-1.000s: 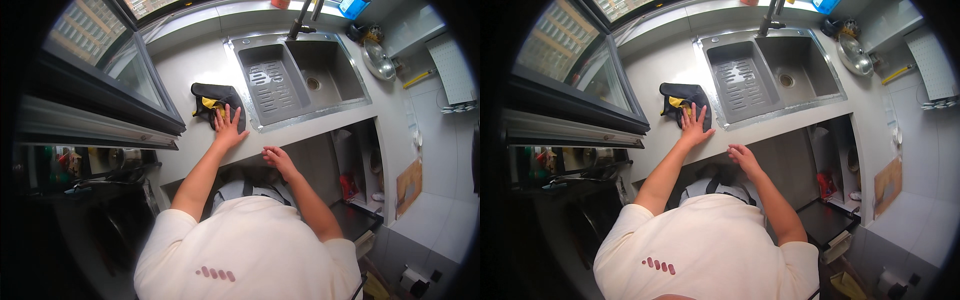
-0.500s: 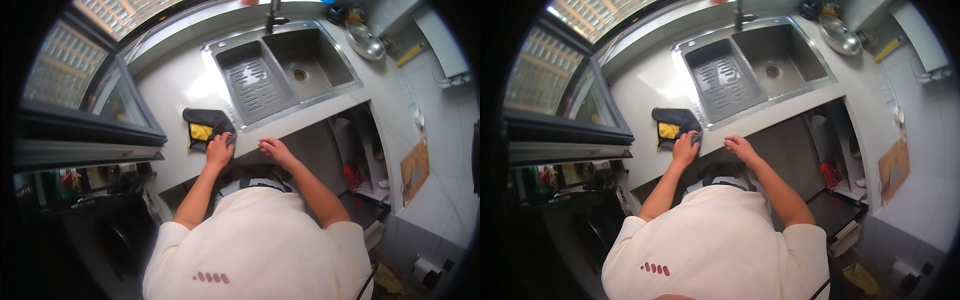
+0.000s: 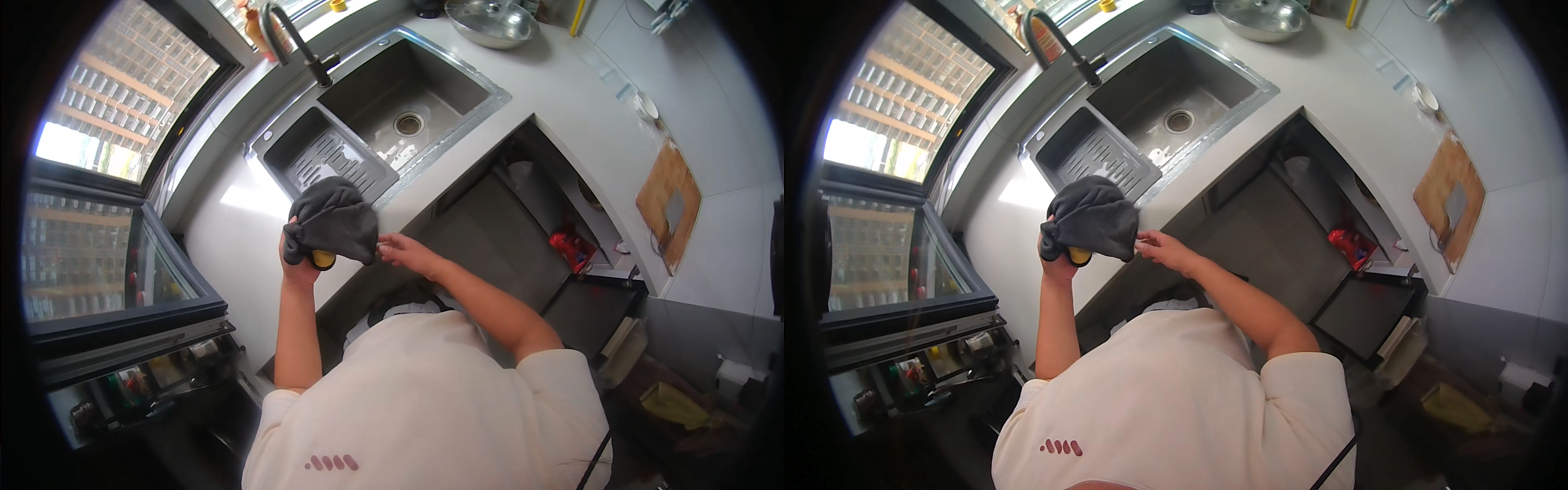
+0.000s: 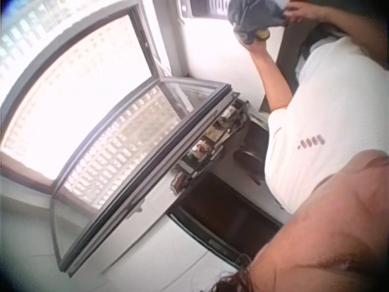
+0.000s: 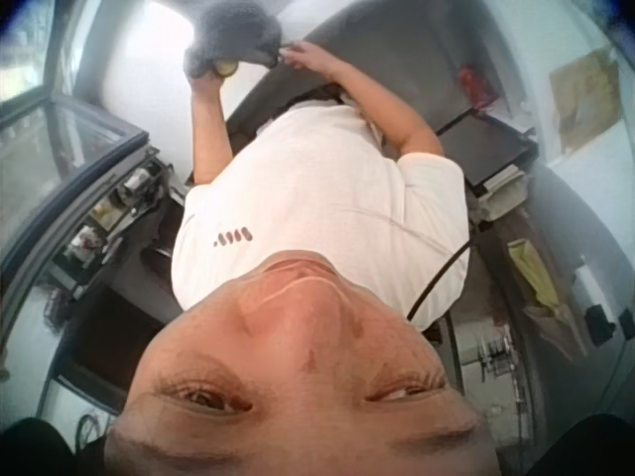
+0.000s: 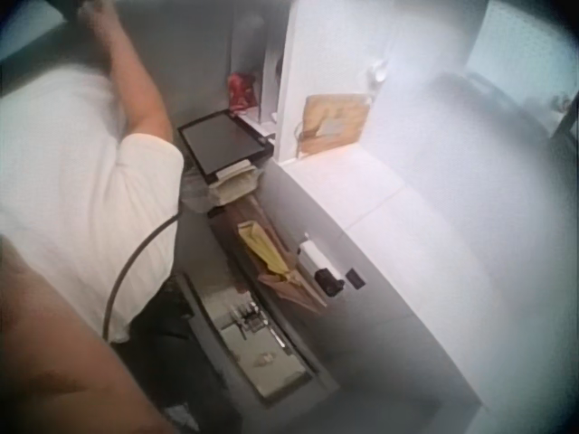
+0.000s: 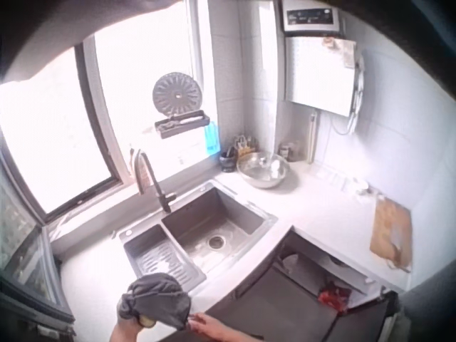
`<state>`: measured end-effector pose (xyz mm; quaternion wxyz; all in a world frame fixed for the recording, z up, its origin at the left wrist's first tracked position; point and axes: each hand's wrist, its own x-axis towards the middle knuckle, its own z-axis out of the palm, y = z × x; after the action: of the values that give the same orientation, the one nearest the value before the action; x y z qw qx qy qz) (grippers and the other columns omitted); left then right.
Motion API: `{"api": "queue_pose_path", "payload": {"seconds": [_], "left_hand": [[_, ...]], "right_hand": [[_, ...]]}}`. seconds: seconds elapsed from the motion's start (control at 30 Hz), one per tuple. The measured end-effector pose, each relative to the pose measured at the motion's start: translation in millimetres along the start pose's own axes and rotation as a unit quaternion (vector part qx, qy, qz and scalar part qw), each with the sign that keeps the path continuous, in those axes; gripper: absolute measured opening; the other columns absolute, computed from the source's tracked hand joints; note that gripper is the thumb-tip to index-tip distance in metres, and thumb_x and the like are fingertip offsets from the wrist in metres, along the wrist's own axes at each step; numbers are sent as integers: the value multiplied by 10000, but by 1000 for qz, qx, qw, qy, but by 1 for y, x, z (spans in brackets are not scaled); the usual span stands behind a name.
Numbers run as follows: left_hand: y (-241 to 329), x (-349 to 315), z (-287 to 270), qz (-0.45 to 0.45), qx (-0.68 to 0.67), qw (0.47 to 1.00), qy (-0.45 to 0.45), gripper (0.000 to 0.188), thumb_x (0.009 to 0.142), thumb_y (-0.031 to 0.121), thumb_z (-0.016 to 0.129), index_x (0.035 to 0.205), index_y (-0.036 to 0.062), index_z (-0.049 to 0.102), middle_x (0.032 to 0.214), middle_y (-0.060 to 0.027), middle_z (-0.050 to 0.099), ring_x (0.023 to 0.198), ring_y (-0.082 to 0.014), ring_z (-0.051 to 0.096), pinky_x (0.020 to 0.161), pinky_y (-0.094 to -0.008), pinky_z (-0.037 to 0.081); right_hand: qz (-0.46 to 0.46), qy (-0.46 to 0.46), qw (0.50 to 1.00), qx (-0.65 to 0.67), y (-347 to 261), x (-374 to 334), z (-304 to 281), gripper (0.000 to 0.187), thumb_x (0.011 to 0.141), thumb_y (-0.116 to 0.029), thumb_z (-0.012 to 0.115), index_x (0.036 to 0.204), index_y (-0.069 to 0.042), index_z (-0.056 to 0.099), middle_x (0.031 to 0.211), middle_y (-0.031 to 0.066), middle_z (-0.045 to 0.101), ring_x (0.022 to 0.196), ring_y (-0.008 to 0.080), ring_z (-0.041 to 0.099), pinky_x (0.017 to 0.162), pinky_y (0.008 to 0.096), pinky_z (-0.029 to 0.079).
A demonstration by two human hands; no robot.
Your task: The person washes a stack of bowls in the sink using a sponge and water, then dries them with a cloth and places them in a cabinet. The person also wipes the countertop and a spice rack with a paper towel.
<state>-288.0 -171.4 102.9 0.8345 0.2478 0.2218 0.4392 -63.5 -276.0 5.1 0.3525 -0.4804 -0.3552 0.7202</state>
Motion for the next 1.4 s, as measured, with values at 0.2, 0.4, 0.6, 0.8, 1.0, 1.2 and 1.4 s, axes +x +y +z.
{"api": "queue_pose_path", "payload": {"seconds": [0.2, 0.4, 0.6, 0.8, 1.0, 1.2, 1.4], "left_hand": [[-39, 16, 41, -82, 31, 996, 10, 318, 971, 261, 517, 1165, 28, 615, 1112, -100, 683, 1028, -225, 652, 930, -361, 503], [-36, 32, 40, -138, 144, 978, 65, 400, 943, 234, 574, 1259, -10, 544, 1167, -99, 644, 1041, -209, 643, 927, -331, 517], [-1, 43, 20, -30, 245, 965, 86, 450, 1000, 269, 509, 1361, 5, 470, 1274, -94, 581, 1160, -172, 565, 987, -306, 433], [34, 42, 3, 6, 205, 974, 94, 424, 1017, 266, 470, 1323, -27, 493, 1254, -120, 605, 1119, -211, 613, 975, -341, 478], [45, 46, -11, -24, 198, 972, 121, 426, 1014, 282, 480, 1293, -38, 514, 1217, -119, 631, 1095, -224, 627, 969, -350, 487], [31, 59, 4, 105, 196, 972, 69, 584, 951, 279, 614, 1450, 113, 361, 1432, -81, 381, 1237, -195, 482, 1006, -320, 436], [5, 62, 44, 377, 456, 806, 15, 991, 682, 172, 891, 1483, 174, 308, 1518, -93, 162, 1385, -243, 296, 1072, -383, 418]], "right_hand": [[-81, -63, 959, 263, -32, -18, -33, 674, 942, -621, 489, 1407, -137, 425, 1305, 22, 525, 1112, 167, 538, 945, 353, 451], [-183, 3, 889, 420, -102, -14, -48, 665, 918, -556, 581, 1373, -82, 471, 1350, 63, 561, 1248, 218, 524, 1050, 416, 407], [-253, 176, 880, 361, -152, 4, -69, 563, 889, -325, 700, 1373, -220, 433, 1267, 7, 525, 1080, 200, 550, 878, 408, 468], [-264, 109, 915, 283, -198, 5, -62, 461, 937, -253, 647, 1351, -129, 487, 1137, -8, 610, 1043, 153, 591, 926, 346, 480], [-325, 21, 899, 294, -240, 2, -29, 383, 956, -143, 614, 1327, -105, 527, 1147, 27, 634, 1051, 151, 618, 963, 345, 499], [-325, -27, 897, 297, -278, -7, 12, 410, 934, 15, 583, 1331, -52, 504, 1076, 22, 641, 1029, 122, 627, 987, 304, 503], [-401, 1, 885, 236, -297, -9, 18, 468, 925, 45, 575, 1370, -58, 473, 1159, 46, 596, 1104, 134, 594, 1033, 302, 473]]}}
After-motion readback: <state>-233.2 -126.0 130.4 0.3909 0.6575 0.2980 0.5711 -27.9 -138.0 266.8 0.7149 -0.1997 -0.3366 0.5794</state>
